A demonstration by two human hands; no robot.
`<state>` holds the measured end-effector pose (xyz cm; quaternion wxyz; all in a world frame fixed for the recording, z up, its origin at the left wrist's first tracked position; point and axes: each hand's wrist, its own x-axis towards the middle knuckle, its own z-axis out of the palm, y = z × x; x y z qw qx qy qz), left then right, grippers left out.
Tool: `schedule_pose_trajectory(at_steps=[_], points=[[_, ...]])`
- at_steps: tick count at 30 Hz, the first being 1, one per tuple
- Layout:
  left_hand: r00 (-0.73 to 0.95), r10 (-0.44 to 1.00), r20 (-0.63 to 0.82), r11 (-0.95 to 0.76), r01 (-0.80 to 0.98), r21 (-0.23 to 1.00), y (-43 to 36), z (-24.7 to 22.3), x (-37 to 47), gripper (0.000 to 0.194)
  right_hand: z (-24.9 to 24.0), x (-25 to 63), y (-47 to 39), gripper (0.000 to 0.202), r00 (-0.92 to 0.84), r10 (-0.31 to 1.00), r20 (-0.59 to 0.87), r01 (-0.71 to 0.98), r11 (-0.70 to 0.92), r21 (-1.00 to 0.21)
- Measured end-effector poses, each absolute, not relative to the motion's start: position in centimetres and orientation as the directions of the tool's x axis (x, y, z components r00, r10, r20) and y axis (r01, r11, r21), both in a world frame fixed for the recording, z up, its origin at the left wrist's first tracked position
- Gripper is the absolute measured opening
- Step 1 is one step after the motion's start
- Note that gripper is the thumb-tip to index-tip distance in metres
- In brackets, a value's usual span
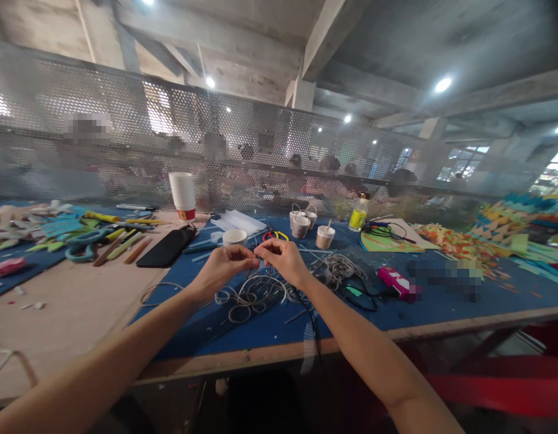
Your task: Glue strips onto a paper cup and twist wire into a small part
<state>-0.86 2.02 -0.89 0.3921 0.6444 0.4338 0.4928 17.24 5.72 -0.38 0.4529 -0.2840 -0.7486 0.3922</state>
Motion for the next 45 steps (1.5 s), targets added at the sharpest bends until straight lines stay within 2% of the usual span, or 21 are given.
schedule_pose_trajectory(at_steps=[7, 13, 20, 26, 32, 38, 45], points=[[0.207, 0.922, 0.326, -0.357, 0.135, 0.924, 2.01, -1.01, -0.95, 0.023, -0.54, 17.25, 6.02, 0.033, -0.423, 0.799, 0.428, 0.052, 0.493, -0.868], [0.131, 0.94, 0.315, -0.332, 0.148, 0.931, 2.16, -1.18, -0.88, 0.02, -0.61, 17.19, 5.96, 0.033, -0.424, 0.774, 0.469, 0.044, 0.535, -0.843], [0.234, 0.915, 0.329, -0.365, 0.135, 0.921, 2.22, -1.09, -1.05, 0.019, -0.67, 17.24, 5.95, 0.032, -0.416, 0.771, 0.482, 0.055, 0.55, -0.833], [0.145, 0.937, 0.319, -0.341, 0.172, 0.924, 2.33, -1.25, -0.83, 0.018, -0.5, 17.26, 5.82, 0.034, -0.423, 0.766, 0.484, 0.094, 0.569, -0.817], [0.264, 0.904, 0.336, -0.379, 0.134, 0.916, 2.18, -1.12, -1.01, 0.019, -0.65, 17.23, 6.12, 0.034, -0.411, 0.78, 0.471, 0.028, 0.527, -0.849], [0.169, 0.93, 0.327, -0.352, 0.141, 0.925, 2.07, -1.15, -0.86, 0.019, -0.35, 17.27, 5.81, 0.033, -0.417, 0.782, 0.464, 0.042, 0.526, -0.849], [0.271, 0.91, 0.315, -0.366, 0.166, 0.916, 2.02, -0.91, -0.9, 0.025, -0.35, 17.3, 5.75, 0.034, -0.414, 0.776, 0.477, 0.047, 0.541, -0.839]])
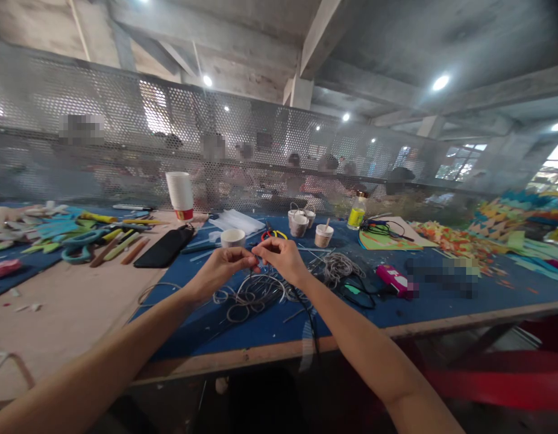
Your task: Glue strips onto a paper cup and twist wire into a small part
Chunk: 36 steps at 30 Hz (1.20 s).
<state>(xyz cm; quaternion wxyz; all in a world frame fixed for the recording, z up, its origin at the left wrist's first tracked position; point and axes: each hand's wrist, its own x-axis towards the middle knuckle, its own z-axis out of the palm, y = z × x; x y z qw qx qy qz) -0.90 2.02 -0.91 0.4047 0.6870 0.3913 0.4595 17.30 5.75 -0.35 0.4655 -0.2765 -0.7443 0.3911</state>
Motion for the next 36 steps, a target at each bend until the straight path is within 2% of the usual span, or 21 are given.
schedule_pose_trajectory(at_steps=[6, 13, 18, 25, 30, 36], points=[[0.143, 0.941, 0.306, -0.326, 0.148, 0.934, 2.04, -1.15, -0.54, 0.019, -0.65, 17.11, 5.83, 0.034, -0.399, 0.772, 0.494, 0.069, 0.563, -0.824], [0.241, 0.922, 0.304, -0.346, 0.158, 0.925, 1.87, -1.02, -0.5, 0.018, -0.93, 17.13, 6.08, 0.031, -0.392, 0.763, 0.514, 0.052, 0.577, -0.815], [0.169, 0.937, 0.305, -0.329, 0.141, 0.934, 2.02, -1.24, -0.53, 0.017, -0.68, 17.15, 5.86, 0.034, -0.405, 0.775, 0.484, 0.063, 0.552, -0.831], [0.265, 0.915, 0.304, -0.335, 0.082, 0.939, 1.59, -0.7, -0.53, 0.019, -0.68, 17.18, 6.21, 0.033, -0.395, 0.796, 0.459, -0.009, 0.496, -0.868], [0.167, 0.939, 0.302, -0.319, 0.088, 0.944, 1.69, -0.92, -0.43, 0.018, -0.65, 17.07, 6.06, 0.033, -0.399, 0.785, 0.474, -0.014, 0.511, -0.859], [0.251, 0.913, 0.32, -0.357, 0.113, 0.927, 1.7, -0.89, -0.67, 0.018, -0.65, 17.14, 5.96, 0.035, -0.391, 0.783, 0.484, 0.037, 0.539, -0.842]])
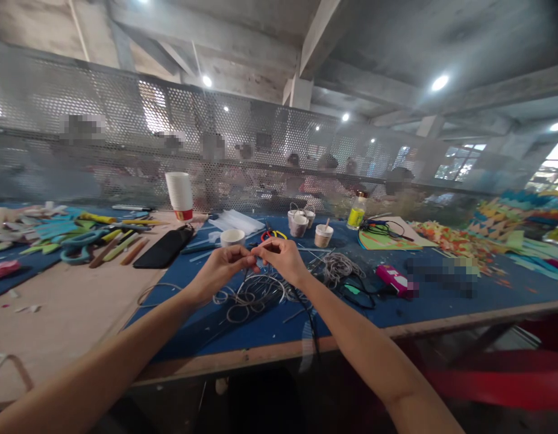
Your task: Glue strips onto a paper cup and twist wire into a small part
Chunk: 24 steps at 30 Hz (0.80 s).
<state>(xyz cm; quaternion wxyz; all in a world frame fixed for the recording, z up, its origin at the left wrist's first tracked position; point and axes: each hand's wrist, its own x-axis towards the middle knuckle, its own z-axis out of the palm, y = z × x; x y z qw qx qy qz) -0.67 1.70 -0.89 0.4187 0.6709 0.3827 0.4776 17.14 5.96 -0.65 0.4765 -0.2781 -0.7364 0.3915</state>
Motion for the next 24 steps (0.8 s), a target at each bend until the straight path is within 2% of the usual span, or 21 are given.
schedule_pose_trajectory(at_steps=[6, 13, 24], points=[[0.304, 0.897, 0.32, -0.375, 0.144, 0.916, 1.84, -1.17, -0.49, 0.021, -0.63, 17.25, 5.9, 0.032, -0.399, 0.768, 0.501, 0.051, 0.564, -0.824], [0.154, 0.929, 0.335, -0.355, 0.127, 0.926, 2.06, -1.32, -0.57, 0.017, -0.5, 17.26, 5.58, 0.028, -0.408, 0.753, 0.516, 0.091, 0.596, -0.798], [0.217, 0.914, 0.343, -0.371, 0.105, 0.923, 1.99, -1.08, -0.76, 0.018, -0.56, 17.41, 6.46, 0.032, -0.413, 0.81, 0.416, 0.023, 0.466, -0.885]])
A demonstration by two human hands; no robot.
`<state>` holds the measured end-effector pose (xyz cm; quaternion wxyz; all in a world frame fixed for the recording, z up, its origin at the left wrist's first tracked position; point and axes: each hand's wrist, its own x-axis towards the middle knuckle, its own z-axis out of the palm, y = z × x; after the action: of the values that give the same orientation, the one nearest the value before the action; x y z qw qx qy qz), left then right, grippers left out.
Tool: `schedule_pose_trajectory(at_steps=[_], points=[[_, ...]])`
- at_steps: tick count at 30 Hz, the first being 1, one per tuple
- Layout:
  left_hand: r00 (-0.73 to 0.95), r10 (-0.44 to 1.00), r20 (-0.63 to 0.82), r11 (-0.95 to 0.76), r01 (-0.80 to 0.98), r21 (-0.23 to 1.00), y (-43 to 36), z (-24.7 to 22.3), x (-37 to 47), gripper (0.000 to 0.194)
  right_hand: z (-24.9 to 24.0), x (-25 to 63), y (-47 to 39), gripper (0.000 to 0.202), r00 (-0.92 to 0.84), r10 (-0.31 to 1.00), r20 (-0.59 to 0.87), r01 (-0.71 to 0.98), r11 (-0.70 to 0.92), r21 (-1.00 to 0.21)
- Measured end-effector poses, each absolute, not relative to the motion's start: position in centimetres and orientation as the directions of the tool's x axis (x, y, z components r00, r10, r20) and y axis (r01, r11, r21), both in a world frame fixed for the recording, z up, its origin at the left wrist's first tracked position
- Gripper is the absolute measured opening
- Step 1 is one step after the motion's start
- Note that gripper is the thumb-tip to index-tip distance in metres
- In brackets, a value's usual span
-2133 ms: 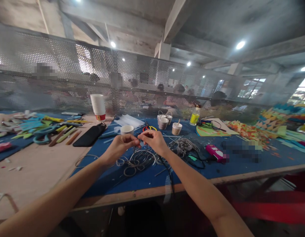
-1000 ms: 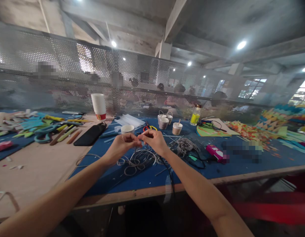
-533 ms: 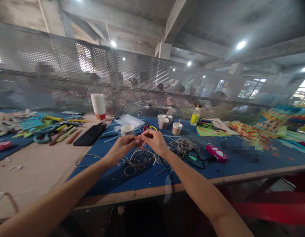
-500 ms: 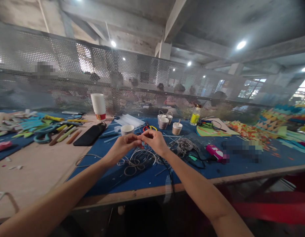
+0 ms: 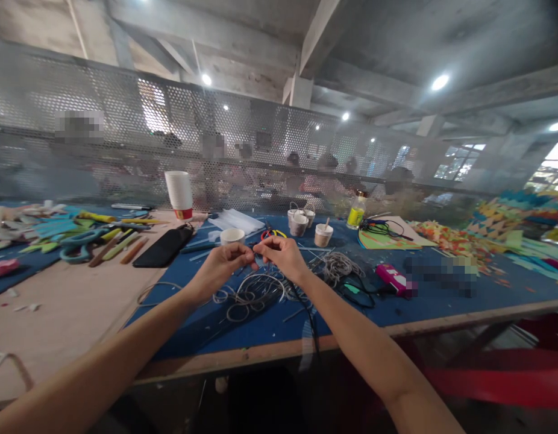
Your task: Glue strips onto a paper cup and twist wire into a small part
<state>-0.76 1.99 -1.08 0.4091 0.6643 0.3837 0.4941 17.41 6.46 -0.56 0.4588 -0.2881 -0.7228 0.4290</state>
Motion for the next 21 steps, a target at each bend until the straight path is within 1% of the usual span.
schedule_pose_trajectory(at_steps=[7, 12, 16, 21], points=[[0.188, 0.932, 0.311, -0.323, 0.038, 0.946, 1.93, -1.2, -0.61, 0.022, -0.46, 17.32, 6.2, 0.033, -0.401, 0.802, 0.442, 0.006, 0.485, -0.875], [0.132, 0.948, 0.291, -0.298, 0.038, 0.954, 1.84, -1.06, -0.64, 0.019, -0.64, 17.16, 6.14, 0.035, -0.418, 0.796, 0.439, 0.028, 0.494, -0.869], [0.132, 0.951, 0.278, -0.281, 0.006, 0.96, 1.91, -1.06, -0.71, 0.021, -0.61, 17.32, 6.32, 0.036, -0.439, 0.794, 0.421, 0.063, 0.495, -0.867], [0.154, 0.955, 0.255, -0.254, -0.027, 0.967, 2.12, -1.29, -0.8, 0.021, -0.52, 17.49, 6.33, 0.031, -0.459, 0.771, 0.441, 0.059, 0.521, -0.851]])
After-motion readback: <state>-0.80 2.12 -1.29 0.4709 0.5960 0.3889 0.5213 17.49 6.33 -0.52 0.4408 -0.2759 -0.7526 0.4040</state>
